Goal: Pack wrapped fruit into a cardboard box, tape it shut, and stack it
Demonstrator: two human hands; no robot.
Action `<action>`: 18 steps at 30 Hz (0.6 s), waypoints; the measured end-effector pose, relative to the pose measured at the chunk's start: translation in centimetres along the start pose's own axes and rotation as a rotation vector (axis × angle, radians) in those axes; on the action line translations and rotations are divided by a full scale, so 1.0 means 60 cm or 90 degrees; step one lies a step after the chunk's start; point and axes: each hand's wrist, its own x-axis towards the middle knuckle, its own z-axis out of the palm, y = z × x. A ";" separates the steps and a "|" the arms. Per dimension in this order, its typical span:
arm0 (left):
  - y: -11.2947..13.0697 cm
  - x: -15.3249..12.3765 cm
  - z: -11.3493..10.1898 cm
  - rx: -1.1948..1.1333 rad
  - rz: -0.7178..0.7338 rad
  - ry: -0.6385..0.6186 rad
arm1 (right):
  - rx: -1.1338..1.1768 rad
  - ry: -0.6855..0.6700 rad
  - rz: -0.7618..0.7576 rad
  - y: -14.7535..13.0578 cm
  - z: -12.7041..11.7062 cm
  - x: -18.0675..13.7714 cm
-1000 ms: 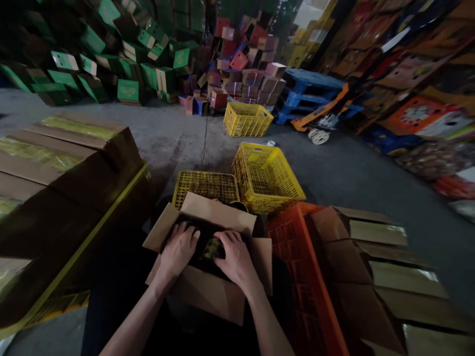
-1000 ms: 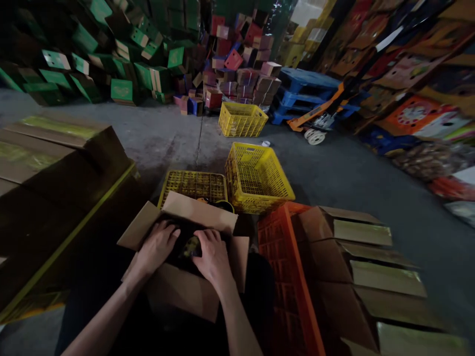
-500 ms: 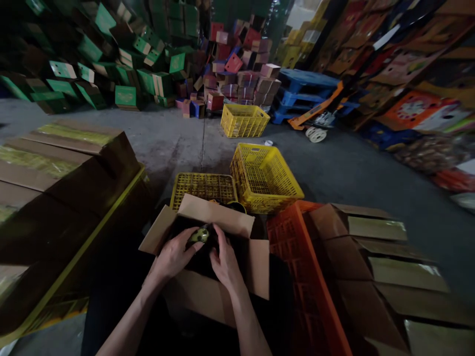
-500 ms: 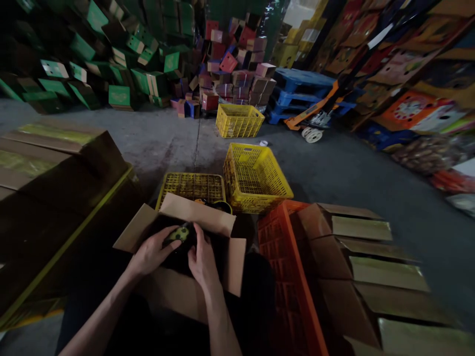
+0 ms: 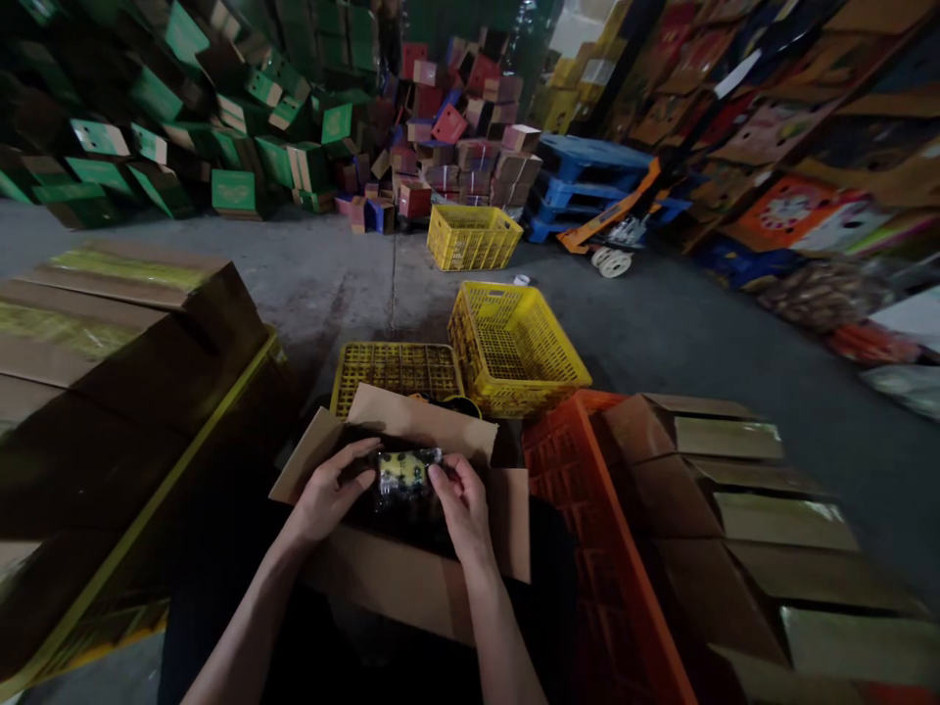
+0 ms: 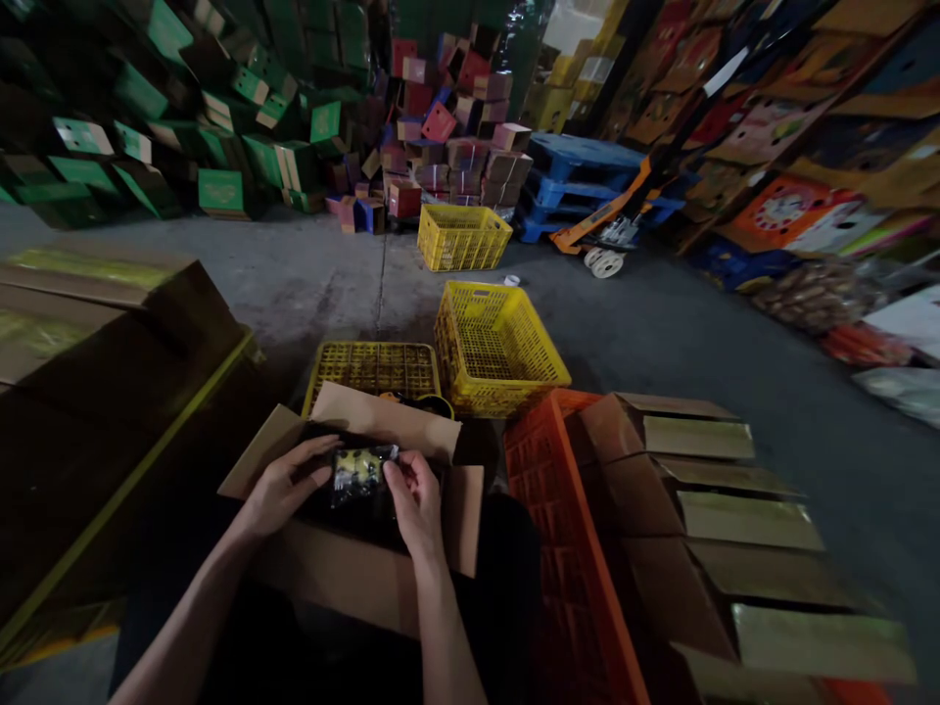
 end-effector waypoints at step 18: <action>-0.016 -0.012 0.002 0.047 0.166 0.046 | 0.011 0.001 0.035 -0.005 0.001 0.001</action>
